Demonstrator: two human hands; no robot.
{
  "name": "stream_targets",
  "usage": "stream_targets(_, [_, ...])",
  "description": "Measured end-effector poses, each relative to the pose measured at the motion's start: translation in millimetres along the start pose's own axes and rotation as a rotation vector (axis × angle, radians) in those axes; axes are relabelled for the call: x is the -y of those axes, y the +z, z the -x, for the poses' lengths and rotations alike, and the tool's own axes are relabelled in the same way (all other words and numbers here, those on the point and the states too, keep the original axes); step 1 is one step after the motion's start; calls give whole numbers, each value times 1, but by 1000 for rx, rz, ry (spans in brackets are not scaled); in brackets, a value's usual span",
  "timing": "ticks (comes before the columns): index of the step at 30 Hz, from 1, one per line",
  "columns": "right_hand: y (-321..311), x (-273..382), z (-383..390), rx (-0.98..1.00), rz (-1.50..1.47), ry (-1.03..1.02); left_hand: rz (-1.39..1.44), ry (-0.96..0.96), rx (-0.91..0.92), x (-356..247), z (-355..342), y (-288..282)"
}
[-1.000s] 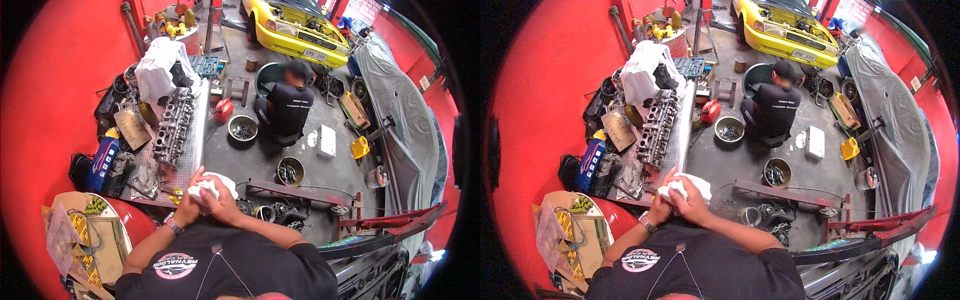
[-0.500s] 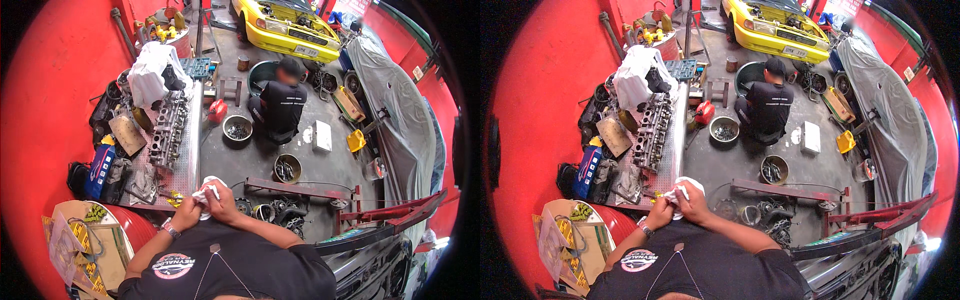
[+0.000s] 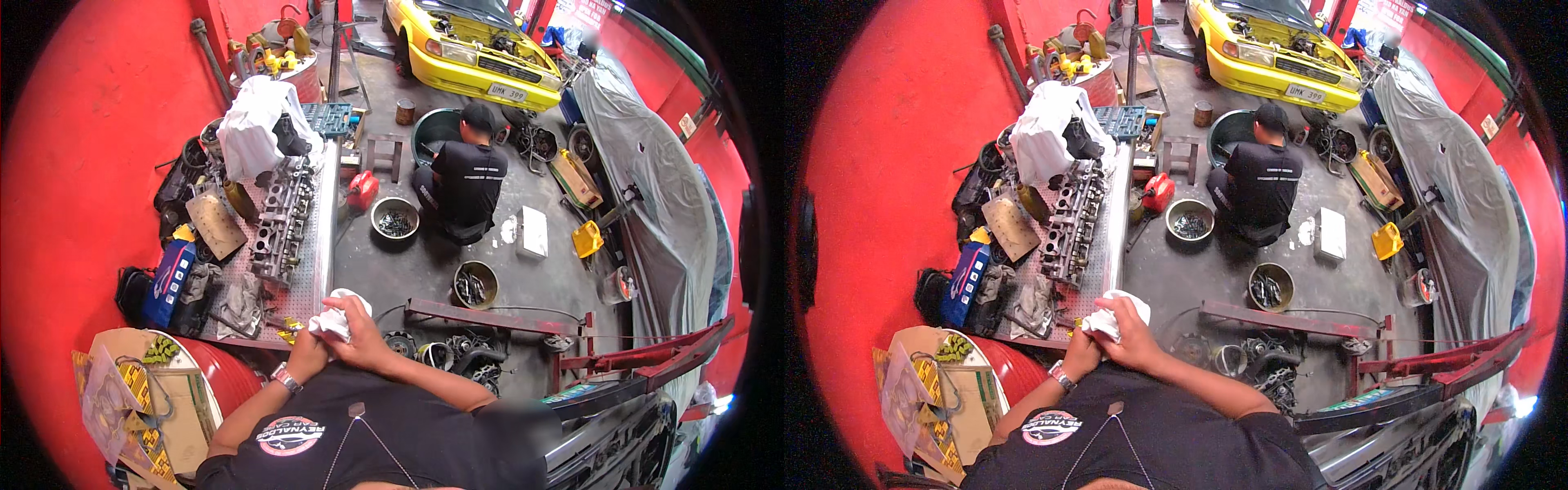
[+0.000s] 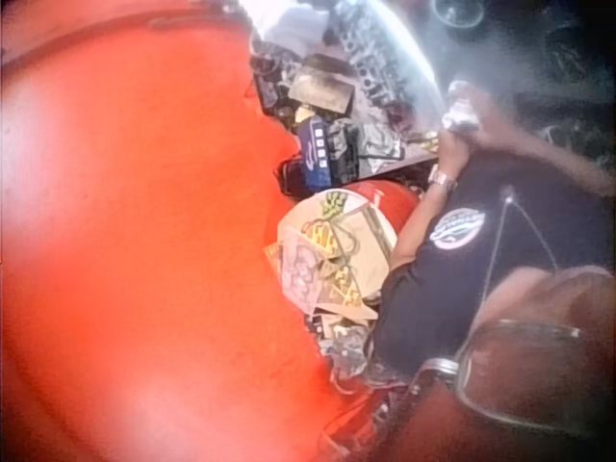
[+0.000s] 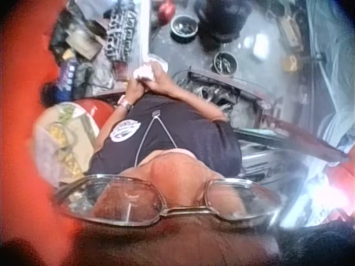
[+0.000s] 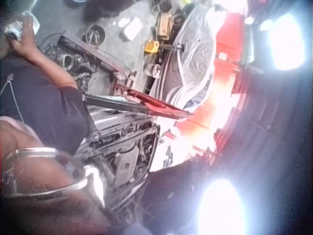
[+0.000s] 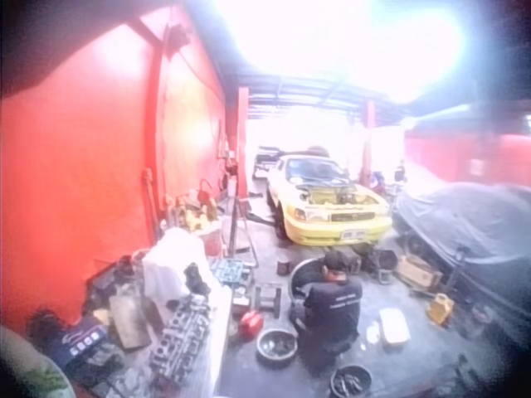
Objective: Inspecting and handling small engine components with a colleague in an auto shop.
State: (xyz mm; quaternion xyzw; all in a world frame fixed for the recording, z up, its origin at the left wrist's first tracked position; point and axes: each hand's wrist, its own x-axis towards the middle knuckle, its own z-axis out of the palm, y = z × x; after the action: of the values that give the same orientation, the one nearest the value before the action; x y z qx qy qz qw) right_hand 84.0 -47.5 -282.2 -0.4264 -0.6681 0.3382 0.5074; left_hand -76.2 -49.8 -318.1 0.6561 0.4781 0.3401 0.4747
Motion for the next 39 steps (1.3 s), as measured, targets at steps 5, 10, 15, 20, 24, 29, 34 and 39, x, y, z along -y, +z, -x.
stream_targets(5, [-7,-11,2,50,-67,-38,-192,14,-84,-9,5,-1])
stream_targets(10, [-9,-3,2,-1,-106,37,-313,156,-149,-22,3,-3])
stream_targets(15, [-13,-7,2,-6,-140,83,-188,191,-117,-27,2,-4])
stream_targets(20, [-16,-7,3,-32,-107,156,-355,250,-74,-16,1,-4])
stream_targets(24, [-20,-9,3,-48,-77,168,-298,309,-131,-15,-1,1])
stream_targets(29, [-25,-16,4,-96,-44,199,-310,283,-141,-18,-1,-3])
stream_targets(34, [-50,-40,8,-151,95,215,-417,514,-355,-81,-25,-48])
stream_targets(39, [-84,-49,26,-59,323,257,-177,1379,-564,-198,-31,-98])
